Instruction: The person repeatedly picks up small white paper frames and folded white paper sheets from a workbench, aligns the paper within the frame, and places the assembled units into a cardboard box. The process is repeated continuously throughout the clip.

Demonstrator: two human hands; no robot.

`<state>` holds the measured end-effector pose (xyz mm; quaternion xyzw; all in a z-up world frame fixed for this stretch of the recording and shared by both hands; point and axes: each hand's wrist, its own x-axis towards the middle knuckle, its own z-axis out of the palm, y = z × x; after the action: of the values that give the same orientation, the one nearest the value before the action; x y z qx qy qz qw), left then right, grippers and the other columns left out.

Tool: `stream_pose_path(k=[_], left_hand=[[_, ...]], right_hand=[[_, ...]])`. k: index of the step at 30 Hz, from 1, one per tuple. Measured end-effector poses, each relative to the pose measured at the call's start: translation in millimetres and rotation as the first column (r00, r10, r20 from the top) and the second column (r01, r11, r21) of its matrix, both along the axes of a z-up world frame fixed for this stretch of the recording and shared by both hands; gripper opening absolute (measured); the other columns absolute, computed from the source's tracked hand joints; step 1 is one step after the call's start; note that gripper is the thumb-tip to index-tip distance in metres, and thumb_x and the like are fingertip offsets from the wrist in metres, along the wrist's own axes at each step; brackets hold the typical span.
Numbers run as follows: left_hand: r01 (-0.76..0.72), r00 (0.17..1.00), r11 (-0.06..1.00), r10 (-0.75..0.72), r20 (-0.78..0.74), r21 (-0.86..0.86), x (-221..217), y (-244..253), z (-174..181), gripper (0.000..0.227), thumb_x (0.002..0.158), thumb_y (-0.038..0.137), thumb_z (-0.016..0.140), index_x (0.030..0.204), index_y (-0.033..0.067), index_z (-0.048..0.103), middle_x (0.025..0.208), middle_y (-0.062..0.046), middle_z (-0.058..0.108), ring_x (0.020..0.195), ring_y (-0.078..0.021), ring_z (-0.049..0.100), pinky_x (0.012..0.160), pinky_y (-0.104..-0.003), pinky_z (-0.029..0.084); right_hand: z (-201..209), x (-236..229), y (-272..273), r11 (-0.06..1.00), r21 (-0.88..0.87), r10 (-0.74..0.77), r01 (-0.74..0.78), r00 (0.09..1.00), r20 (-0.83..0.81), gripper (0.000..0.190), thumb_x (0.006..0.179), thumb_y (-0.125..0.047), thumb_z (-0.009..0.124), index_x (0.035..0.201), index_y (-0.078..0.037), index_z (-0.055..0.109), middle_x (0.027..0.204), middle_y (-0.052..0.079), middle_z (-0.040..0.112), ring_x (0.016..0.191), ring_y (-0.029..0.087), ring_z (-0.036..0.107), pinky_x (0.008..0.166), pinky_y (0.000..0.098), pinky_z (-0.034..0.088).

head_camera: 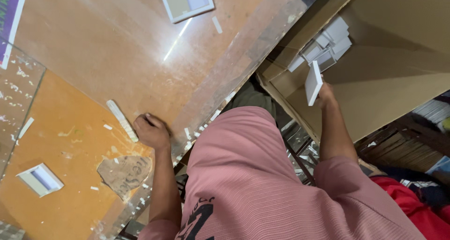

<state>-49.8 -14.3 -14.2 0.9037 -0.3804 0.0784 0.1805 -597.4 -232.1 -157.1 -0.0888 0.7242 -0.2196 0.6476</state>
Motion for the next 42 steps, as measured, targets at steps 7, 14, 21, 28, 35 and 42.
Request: stream_pose_path(k=[7, 14, 21, 28, 35, 42], left_hand=[[-0.208, 0.947, 0.975, 0.183, 0.264, 0.072, 36.4, 15.6, -12.1, 0.034, 0.106, 0.022, 0.064, 0.119, -0.0083, 0.057, 0.113, -0.028, 0.056, 0.102, -0.0424, 0.054, 0.084, -0.055, 0.042], [-0.222, 0.975, 0.975, 0.222, -0.004, 0.025, 68.7, 26.9, -18.5, 0.030, 0.094, 0.007, 0.060, 0.121, -0.0065, 0.057, 0.115, -0.027, 0.055, 0.111, -0.0448, 0.048, 0.092, -0.057, 0.037], [-0.266, 0.941, 0.936, 0.202, -0.270, -0.230, 68.9, 29.0, 27.1, 0.005, 0.089, -0.004, 0.053, 0.093, -0.0021, 0.056, 0.087, -0.025, 0.056, 0.086, -0.0456, 0.054, 0.079, -0.054, 0.043], [-0.166, 0.945, 0.922, 0.048, -0.323, -0.350, 64.5, 26.4, 61.0, 0.026, 0.086, -0.008, 0.062, 0.110, -0.0007, 0.067, 0.093, -0.016, 0.065, 0.088, -0.0337, 0.060, 0.080, -0.046, 0.046], [0.104, 0.949, 0.981, -0.148, -0.278, -0.166, 57.9, -32.5, 51.2, 0.039, 0.085, -0.004, 0.066, 0.121, 0.0082, 0.076, 0.086, -0.011, 0.059, 0.087, -0.0298, 0.056, 0.078, -0.043, 0.044], [0.224, 0.959, 0.971, -0.235, -0.160, -0.088, 20.6, -20.1, 38.8, 0.047, 0.077, -0.006, 0.062, 0.121, 0.0057, 0.075, 0.095, -0.014, 0.060, 0.093, -0.0327, 0.057, 0.080, -0.044, 0.043]], right_hand=[[150.7, -8.0, -22.8, 0.818, -0.523, 0.110, 0.239, 0.828, 0.550, 0.081, 0.106, -0.067, 0.039, 0.161, -0.008, 0.046, 0.156, 0.011, 0.056, 0.144, 0.032, 0.053, 0.124, 0.0503, 0.041], [205.2, 142.4, -81.2, 0.902, -0.417, 0.397, 0.111, 0.161, 0.903, 0.061, 0.100, -0.040, 0.058, 0.146, 0.000, 0.050, 0.139, 0.016, 0.065, 0.126, 0.034, 0.066, 0.103, 0.0531, 0.054], [110.0, 398.8, -45.6, 0.916, -0.274, 0.359, -0.294, 0.290, 0.887, 0.048, 0.100, -0.038, 0.045, 0.126, -0.004, 0.067, 0.125, 0.011, 0.072, 0.120, 0.029, 0.067, 0.111, 0.0467, 0.051], [165.1, 428.8, -17.8, 0.431, -0.181, 0.901, -0.884, 0.433, 0.029, 0.067, 0.100, -0.049, 0.054, 0.125, 0.013, 0.066, 0.120, 0.029, 0.072, 0.108, 0.040, 0.071, 0.101, 0.0524, 0.056], [216.6, 446.0, -7.3, -0.753, -0.214, 0.363, -0.622, -0.121, -0.924, 0.138, 0.040, -0.050, 0.099, 0.149, 0.007, 0.037, 0.151, 0.032, 0.042, 0.142, 0.047, 0.033, 0.116, 0.0557, 0.023], [190.8, 457.9, -6.4, -0.685, -0.366, 0.527, -0.630, -0.080, -0.846, 0.145, 0.034, -0.041, 0.097, 0.155, 0.002, 0.029, 0.150, 0.018, 0.049, 0.137, 0.043, 0.037, 0.119, 0.0516, 0.022]])
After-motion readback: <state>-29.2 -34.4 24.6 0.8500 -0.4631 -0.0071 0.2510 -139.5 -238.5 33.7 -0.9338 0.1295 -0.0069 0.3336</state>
